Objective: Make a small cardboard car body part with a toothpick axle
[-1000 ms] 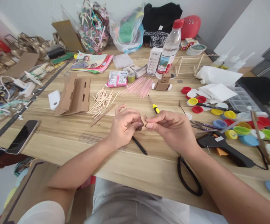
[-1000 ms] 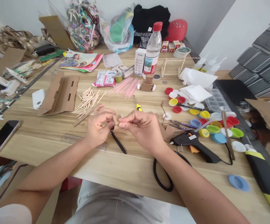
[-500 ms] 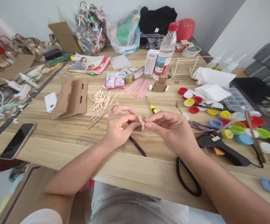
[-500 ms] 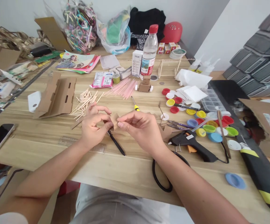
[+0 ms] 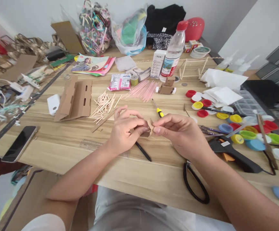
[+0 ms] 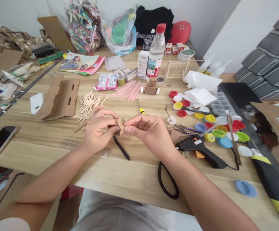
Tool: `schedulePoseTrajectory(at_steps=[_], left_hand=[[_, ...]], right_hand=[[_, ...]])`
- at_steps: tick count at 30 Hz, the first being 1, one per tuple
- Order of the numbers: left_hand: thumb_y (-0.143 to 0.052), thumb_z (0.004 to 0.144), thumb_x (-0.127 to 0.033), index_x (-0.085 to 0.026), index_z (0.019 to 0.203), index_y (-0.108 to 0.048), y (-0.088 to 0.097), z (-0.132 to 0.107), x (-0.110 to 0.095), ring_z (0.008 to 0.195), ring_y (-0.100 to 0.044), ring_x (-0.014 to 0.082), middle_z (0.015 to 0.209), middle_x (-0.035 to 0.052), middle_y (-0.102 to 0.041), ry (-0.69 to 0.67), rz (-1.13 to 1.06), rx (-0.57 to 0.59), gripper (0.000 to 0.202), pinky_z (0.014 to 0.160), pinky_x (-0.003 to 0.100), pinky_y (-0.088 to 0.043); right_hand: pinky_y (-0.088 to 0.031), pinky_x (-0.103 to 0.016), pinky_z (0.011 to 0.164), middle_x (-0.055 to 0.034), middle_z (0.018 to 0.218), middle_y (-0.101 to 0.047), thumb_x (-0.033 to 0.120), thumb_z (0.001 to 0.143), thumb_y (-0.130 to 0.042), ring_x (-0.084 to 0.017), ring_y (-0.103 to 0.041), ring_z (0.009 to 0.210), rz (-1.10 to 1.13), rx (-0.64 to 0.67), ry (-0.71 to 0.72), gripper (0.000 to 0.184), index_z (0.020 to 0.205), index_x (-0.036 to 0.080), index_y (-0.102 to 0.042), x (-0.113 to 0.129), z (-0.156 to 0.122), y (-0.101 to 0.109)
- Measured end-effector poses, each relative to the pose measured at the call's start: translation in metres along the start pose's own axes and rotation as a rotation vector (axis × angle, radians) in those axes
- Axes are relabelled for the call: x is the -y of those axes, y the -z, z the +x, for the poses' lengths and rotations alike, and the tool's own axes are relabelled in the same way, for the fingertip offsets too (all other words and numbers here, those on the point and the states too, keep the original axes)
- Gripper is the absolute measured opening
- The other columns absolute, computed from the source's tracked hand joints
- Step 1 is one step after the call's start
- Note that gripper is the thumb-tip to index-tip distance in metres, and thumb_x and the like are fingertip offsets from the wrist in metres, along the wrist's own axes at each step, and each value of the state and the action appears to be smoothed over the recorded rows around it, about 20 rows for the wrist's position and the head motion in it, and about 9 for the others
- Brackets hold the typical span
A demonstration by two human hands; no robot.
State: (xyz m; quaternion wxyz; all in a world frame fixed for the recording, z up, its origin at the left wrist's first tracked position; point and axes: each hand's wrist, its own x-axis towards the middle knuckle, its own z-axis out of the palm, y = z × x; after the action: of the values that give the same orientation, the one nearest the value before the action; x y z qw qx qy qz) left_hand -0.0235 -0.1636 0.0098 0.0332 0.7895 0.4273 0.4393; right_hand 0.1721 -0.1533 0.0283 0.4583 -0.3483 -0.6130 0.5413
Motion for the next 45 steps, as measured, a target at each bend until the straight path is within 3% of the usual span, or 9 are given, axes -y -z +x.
schedulePoseTrajectory(at_steps=[6, 10, 19, 24, 31, 39, 45], left_hand=[[-0.067, 0.095, -0.023, -0.032, 0.082, -0.075, 0.001, -0.002, 0.001, 0.093, -0.072, 0.0215, 0.07, -0.0048, -0.074, -0.053, 0.112, -0.039, 0.018, 0.121, 0.056, -0.032], [-0.067, 0.095, -0.022, -0.032, 0.082, -0.075, -0.003, -0.002, 0.0, 0.091, -0.072, 0.023, 0.071, -0.0038, -0.076, -0.063, 0.179, -0.081, 0.018, 0.118, 0.057, -0.036], [-0.063, 0.096, -0.016, -0.029, 0.09, -0.074, -0.01, -0.004, -0.008, 0.091, -0.072, 0.0202, 0.086, -0.003, -0.08, -0.137, 0.268, -0.089, 0.018, 0.118, 0.057, -0.036], [-0.062, 0.095, -0.014, -0.027, 0.094, -0.075, -0.008, -0.002, -0.004, 0.089, -0.071, 0.0194, 0.089, -0.0003, -0.08, -0.164, 0.258, -0.094, 0.018, 0.112, 0.051, -0.045], [-0.058, 0.1, -0.016, -0.024, 0.092, -0.072, -0.005, 0.0, -0.001, 0.083, -0.072, 0.016, 0.087, 0.0003, -0.079, -0.173, 0.175, -0.047, 0.018, 0.106, 0.042, -0.055], [-0.059, 0.099, -0.016, -0.024, 0.089, -0.071, -0.006, 0.001, -0.001, 0.08, -0.073, 0.016, 0.083, -0.0001, -0.079, -0.122, 0.124, -0.047, 0.018, 0.106, 0.045, -0.056], [-0.058, 0.096, -0.014, -0.024, 0.085, -0.071, -0.003, 0.002, -0.002, 0.079, -0.072, 0.017, 0.079, -0.0005, -0.078, -0.069, 0.126, 0.007, 0.02, 0.105, 0.047, -0.056]], right_hand=[[-0.065, -0.043, 0.08, -0.0042, 0.088, -0.084, 0.044, 0.086, -0.081, -0.026, -0.078, 0.084, -0.282, -0.151, 0.177, 0.015, 0.081, 0.03, -0.082, -0.006, -0.004, -0.001], [-0.065, -0.045, 0.081, -0.005, 0.09, -0.082, 0.043, 0.083, -0.084, -0.027, -0.077, 0.084, -0.389, -0.19, 0.2, 0.013, 0.085, 0.03, -0.081, -0.007, -0.01, -0.008], [-0.068, -0.038, 0.072, -0.0039, 0.08, -0.08, 0.043, 0.074, -0.089, -0.024, -0.079, 0.074, -0.09, -0.315, -0.02, 0.029, 0.078, 0.024, -0.068, -0.013, -0.006, -0.015], [-0.069, -0.039, 0.079, -0.0026, 0.08, -0.081, 0.049, 0.074, -0.089, -0.022, -0.079, 0.076, 0.06, -0.274, -0.099, 0.032, 0.077, 0.024, -0.071, -0.017, -0.002, -0.013], [-0.068, -0.038, 0.081, -0.0038, 0.083, -0.082, 0.051, 0.072, -0.091, -0.022, -0.079, 0.079, 0.074, -0.219, -0.142, 0.033, 0.081, 0.023, -0.076, -0.019, -0.003, -0.009], [-0.069, -0.04, 0.079, -0.0033, 0.078, -0.08, 0.05, 0.077, -0.087, -0.024, -0.08, 0.08, -0.049, -0.17, -0.031, 0.03, 0.08, 0.024, -0.071, -0.011, -0.003, -0.01], [-0.067, -0.04, 0.073, -0.0024, 0.08, -0.081, 0.041, 0.083, -0.081, -0.025, -0.079, 0.074, -0.186, -0.223, 0.072, 0.016, 0.08, 0.027, -0.073, -0.011, -0.006, -0.015]])
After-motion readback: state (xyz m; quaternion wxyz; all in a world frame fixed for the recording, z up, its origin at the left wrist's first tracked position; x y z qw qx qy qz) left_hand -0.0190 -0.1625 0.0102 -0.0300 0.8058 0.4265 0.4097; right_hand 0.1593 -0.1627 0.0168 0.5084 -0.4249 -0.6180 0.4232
